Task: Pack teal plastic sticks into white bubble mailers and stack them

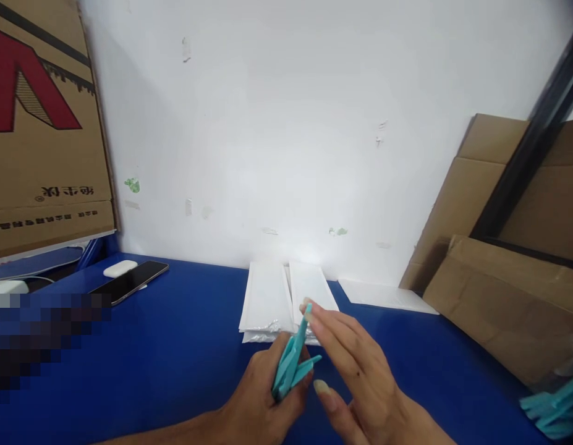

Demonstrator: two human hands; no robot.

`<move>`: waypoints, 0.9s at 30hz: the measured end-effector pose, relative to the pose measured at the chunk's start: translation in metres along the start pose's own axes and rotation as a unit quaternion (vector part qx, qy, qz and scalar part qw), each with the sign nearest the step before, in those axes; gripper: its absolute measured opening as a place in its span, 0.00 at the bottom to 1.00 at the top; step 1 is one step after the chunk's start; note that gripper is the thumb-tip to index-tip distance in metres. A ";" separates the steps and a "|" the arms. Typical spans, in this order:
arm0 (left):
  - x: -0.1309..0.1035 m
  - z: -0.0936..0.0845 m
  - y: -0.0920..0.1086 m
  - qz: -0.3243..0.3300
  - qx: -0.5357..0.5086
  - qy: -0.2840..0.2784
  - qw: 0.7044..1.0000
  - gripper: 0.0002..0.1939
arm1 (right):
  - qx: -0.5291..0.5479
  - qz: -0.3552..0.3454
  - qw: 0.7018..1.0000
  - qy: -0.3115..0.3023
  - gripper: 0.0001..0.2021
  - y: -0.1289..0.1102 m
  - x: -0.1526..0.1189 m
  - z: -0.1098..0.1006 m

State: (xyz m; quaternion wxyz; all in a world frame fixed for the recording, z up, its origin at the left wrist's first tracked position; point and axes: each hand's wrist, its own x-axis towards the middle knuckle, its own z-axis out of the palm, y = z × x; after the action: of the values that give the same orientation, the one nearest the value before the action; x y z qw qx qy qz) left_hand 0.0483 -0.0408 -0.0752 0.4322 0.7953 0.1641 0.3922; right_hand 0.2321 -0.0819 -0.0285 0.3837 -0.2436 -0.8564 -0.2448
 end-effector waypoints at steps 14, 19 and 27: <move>0.000 -0.001 0.002 0.008 0.000 0.048 0.999 0.07 | 0.018 0.019 1.000 0.005 0.25 -0.007 0.002 0.003; -0.002 0.000 -0.003 -0.031 -0.033 0.047 0.998 0.16 | -0.015 -0.004 0.999 0.038 0.29 -0.007 0.002 0.001; 0.004 0.001 0.010 -0.061 -0.056 0.067 0.994 0.14 | 0.008 0.035 0.997 -0.064 0.30 -0.005 0.000 0.004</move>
State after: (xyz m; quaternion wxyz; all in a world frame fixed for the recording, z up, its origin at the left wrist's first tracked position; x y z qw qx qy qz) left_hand 0.0502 -0.0446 -0.0655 0.4872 0.7303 0.2188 0.4259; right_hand 0.2270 -0.0836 -0.0323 0.3388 -0.2856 -0.8720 -0.2080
